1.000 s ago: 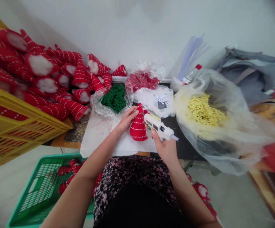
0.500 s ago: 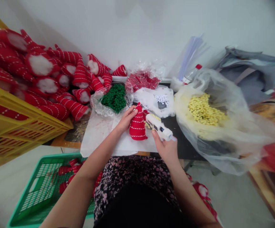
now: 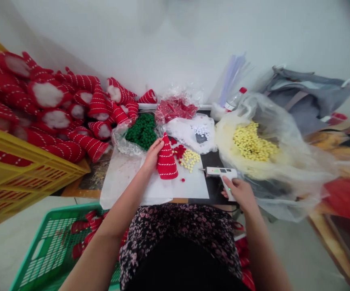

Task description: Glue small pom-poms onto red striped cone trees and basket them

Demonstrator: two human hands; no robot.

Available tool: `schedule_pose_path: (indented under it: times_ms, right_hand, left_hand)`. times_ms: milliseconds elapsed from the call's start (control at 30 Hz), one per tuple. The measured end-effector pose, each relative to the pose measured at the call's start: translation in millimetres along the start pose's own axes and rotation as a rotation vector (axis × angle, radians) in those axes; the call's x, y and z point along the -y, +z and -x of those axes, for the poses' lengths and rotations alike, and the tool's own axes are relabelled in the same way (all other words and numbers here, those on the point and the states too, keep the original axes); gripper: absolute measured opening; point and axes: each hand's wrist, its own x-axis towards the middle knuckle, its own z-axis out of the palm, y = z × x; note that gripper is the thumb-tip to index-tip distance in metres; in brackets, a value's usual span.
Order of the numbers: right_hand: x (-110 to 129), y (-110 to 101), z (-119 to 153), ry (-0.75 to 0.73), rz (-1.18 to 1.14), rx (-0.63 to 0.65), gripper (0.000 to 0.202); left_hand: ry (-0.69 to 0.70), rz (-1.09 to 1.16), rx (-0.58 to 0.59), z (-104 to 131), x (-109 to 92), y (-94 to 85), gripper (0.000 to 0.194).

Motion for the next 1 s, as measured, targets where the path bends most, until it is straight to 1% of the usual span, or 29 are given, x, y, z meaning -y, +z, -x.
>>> schedule_pose_path:
  times_ms: [100, 133, 167, 200, 233, 267, 300, 333, 367, 433, 533, 600, 633, 700, 767, 833, 900, 1000]
  right_hand:
    - [5.5, 3.1, 1.4, -0.191, 0.305, -0.286, 0.042]
    - [10.9, 8.0, 2.1, -0.265, 0.376, -0.366, 0.038]
    - [17.8, 15.1, 2.9, -0.357, 0.431, -0.403, 0.034]
    - [25.7, 24.4, 3.8, -0.454, 0.457, -0.382, 0.032]
    - [34.2, 35.5, 4.9, -0.542, 0.448, -0.296, 0.028]
    - [42.8, 47.8, 6.2, -0.612, 0.434, -0.161, 0.024]
    - [51.1, 60.5, 7.6, -0.653, 0.445, -0.034, 0.022]
    - [58.4, 72.9, 9.0, -0.665, 0.482, 0.052, 0.022]
    - [64.4, 84.1, 10.2, -0.655, 0.538, 0.105, 0.022]
    - [71.5, 100.7, 11.7, -0.596, 0.649, 0.138, 0.021]
    - [70.5, 109.3, 10.1, -0.538, 0.714, 0.116, 0.022]
    - [67.2, 107.6, 7.1, -0.542, 0.639, 0.095, 0.021]
    - [66.5, 105.9, 5.5, -0.546, 0.553, 0.089, 0.02]
    - [69.3, 103.2, 3.1, -0.544, 0.299, 0.103, 0.015]
    - [78.2, 102.7, 2.1, -0.535, 0.023, 0.149, 0.012]
    - [90.2, 105.2, 1.8, -0.52, -0.174, 0.212, 0.018]
    - [100.8, 110.0, 1.0, -0.497, -0.275, 0.266, 0.023]
    - [107.5, 118.5, -1.4, -0.46, -0.319, 0.309, 0.023]
  left_hand:
    - [-0.022, -0.008, -0.007, -0.3, 1.9, 0.2, 0.047]
    - [-0.022, -0.009, -0.004, 0.0, 2.2, 0.6, 0.046]
    - [-0.02, -0.011, 0.0, 0.4, 2.2, 0.9, 0.045]
    - [-0.017, -0.012, 0.003, 0.8, 2.1, 1.3, 0.044]
    - [-0.015, -0.012, 0.003, 1.2, 1.8, 1.8, 0.043]
    - [-0.015, -0.013, 0.001, 1.6, 1.4, 2.2, 0.043]
    - [-0.017, -0.014, -0.002, 1.9, 1.1, 2.6, 0.042]
    - [-0.021, -0.016, -0.006, 2.1, 1.0, 3.0, 0.042]
    - [-0.027, -0.02, -0.011, 2.2, 1.0, 3.2, 0.042]
    - [-0.038, -0.032, -0.022, 2.2, 1.4, 3.4, 0.044]
    - [-0.053, -0.044, -0.029, 1.6, 2.6, 2.9, 0.046]
    - [-0.06, -0.042, -0.03, 1.3, 3.0, 2.6, 0.047]
    - [-0.065, -0.04, -0.033, 1.3, 3.0, 2.5, 0.047]
    - [-0.069, -0.033, -0.038, 1.3, 2.7, 2.8, 0.047]
    - [-0.065, -0.026, -0.033, 1.4, 2.4, 3.5, 0.046]
    - [-0.058, -0.023, -0.024, 1.4, 2.4, 4.3, 0.046]
    - [-0.059, -0.027, -0.024, 1.3, 2.7, 4.8, 0.046]
    - [-0.06, -0.03, -0.024, 1.3, 3.8, 4.6, 0.045]
